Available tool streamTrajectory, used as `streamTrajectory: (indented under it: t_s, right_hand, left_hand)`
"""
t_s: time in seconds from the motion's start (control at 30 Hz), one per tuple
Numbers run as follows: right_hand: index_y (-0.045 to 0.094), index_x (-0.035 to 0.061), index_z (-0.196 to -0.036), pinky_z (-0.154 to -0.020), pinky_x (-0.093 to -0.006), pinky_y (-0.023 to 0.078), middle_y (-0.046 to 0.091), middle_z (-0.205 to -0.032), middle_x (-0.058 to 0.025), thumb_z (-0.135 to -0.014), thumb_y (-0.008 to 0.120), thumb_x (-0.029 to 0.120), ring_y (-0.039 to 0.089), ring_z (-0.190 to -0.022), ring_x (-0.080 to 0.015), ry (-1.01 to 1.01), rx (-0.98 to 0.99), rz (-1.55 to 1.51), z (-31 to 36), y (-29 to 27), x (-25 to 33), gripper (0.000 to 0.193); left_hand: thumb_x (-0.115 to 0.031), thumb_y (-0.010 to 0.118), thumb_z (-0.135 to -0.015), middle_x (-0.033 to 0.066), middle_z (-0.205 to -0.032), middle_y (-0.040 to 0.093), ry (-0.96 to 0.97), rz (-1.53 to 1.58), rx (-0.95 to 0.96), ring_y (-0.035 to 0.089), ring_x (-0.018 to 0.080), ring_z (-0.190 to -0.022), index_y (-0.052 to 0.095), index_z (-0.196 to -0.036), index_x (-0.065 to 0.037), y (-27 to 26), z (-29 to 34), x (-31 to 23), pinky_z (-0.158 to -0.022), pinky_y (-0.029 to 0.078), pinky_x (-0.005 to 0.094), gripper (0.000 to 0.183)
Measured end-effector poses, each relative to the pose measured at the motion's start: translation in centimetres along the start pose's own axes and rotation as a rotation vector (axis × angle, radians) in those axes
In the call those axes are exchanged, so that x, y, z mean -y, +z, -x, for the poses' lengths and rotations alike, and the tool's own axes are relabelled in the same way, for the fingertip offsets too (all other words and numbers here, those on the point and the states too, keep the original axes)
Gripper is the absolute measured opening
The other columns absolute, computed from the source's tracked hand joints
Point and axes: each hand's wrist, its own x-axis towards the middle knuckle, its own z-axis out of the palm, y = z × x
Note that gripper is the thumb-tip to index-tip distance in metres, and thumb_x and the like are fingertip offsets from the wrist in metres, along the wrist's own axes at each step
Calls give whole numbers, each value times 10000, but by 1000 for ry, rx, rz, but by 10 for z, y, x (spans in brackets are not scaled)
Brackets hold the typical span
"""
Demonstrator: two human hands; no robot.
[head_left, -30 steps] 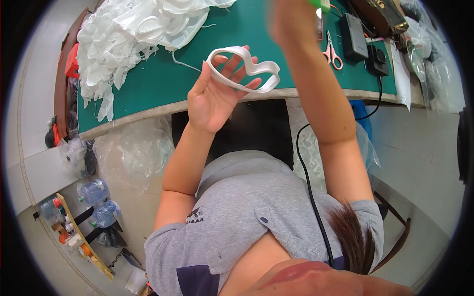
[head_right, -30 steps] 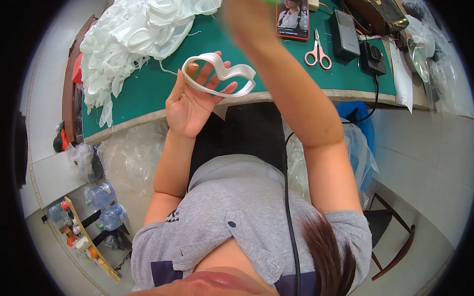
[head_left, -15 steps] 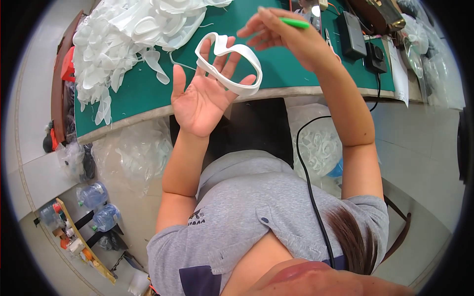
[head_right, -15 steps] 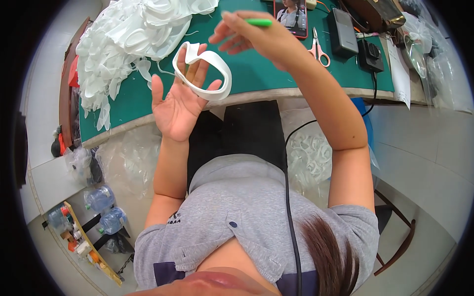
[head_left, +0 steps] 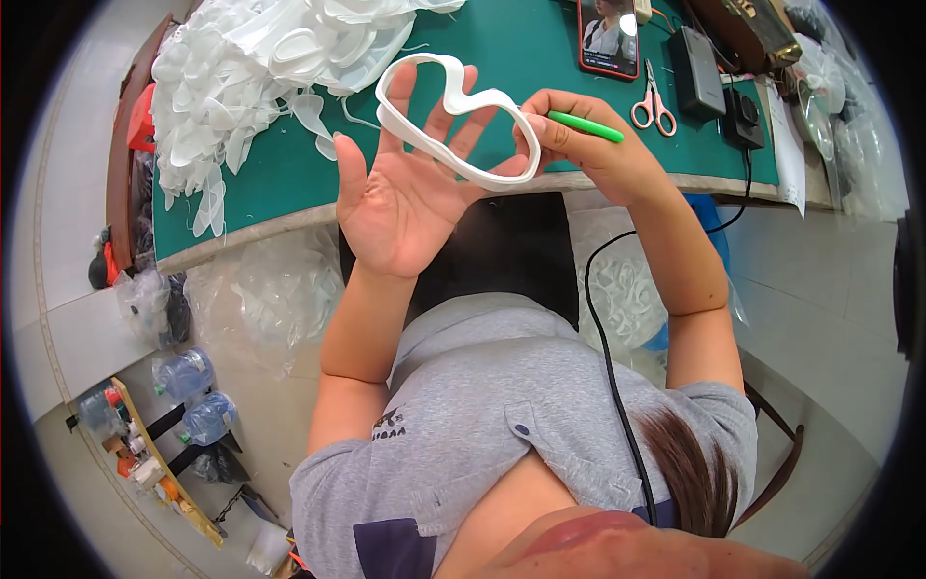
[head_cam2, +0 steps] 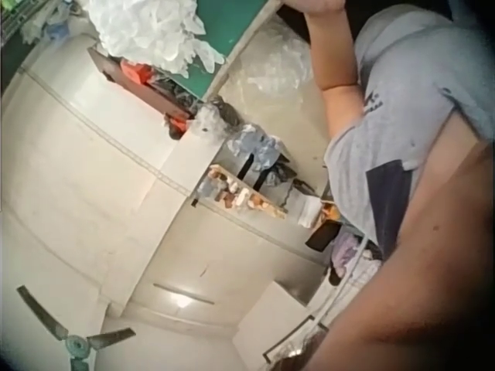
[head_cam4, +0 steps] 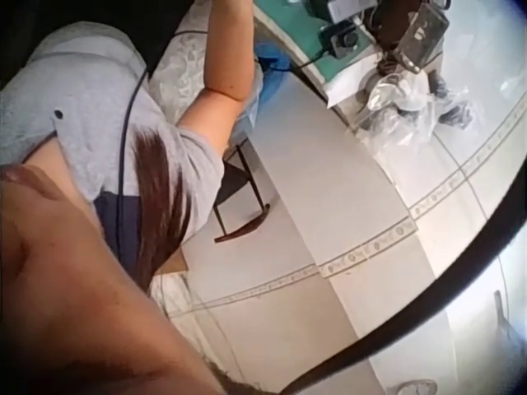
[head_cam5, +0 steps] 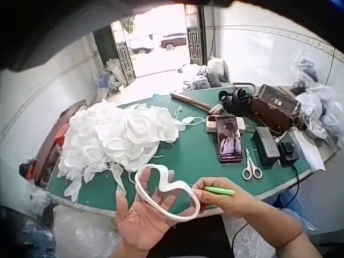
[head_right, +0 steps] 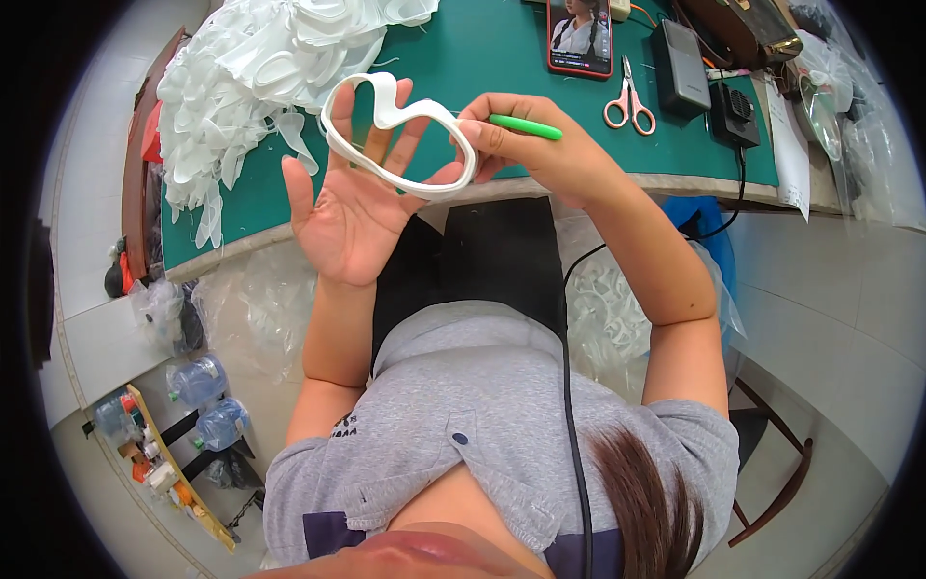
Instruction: Using a small tool to scrape and trim excess material from white plastic goggle frames on a factory workbench.
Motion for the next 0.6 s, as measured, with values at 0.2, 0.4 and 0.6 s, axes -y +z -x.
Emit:
streamTrajectory:
  t_s: [0.2, 0.4, 0.6]
  right_hand:
    - [571, 31, -956, -699, -225, 491, 593, -846, -12, -962, 547, 252, 579, -765, -67, 17, -18, -26, 2, -2, -8, 223]
    - [566, 39, -964, -701, -215, 480, 592, -855, -12, -966, 539, 253, 583, -764, -72, 32, -8, -35, 4, -4, -12, 216]
    - [559, 38, -966, -700, -218, 482, 592, -847, -12, -967, 535, 247, 591, -772, -78, 50, -6, -58, 7, -6, -16, 210]
  left_hand:
    - [-631, 343, -922, 146, -1551, 113, 2, -150, -41, 158, 355, -1420, 128, -1501, -191, 4, 5, 2, -1082, 234, 614, 758]
    - [-597, 374, -929, 159, -1558, 62, -18, -153, -24, 109, 350, -1433, 190, -1487, -155, 0, 8, 5, -1099, 198, 614, 735]
    - [-579, 318, -953, 144, -1547, 134, -18, -141, -16, 143, 337, -1427, 200, -1475, -108, 0, 9, 9, -1087, 255, 585, 713]
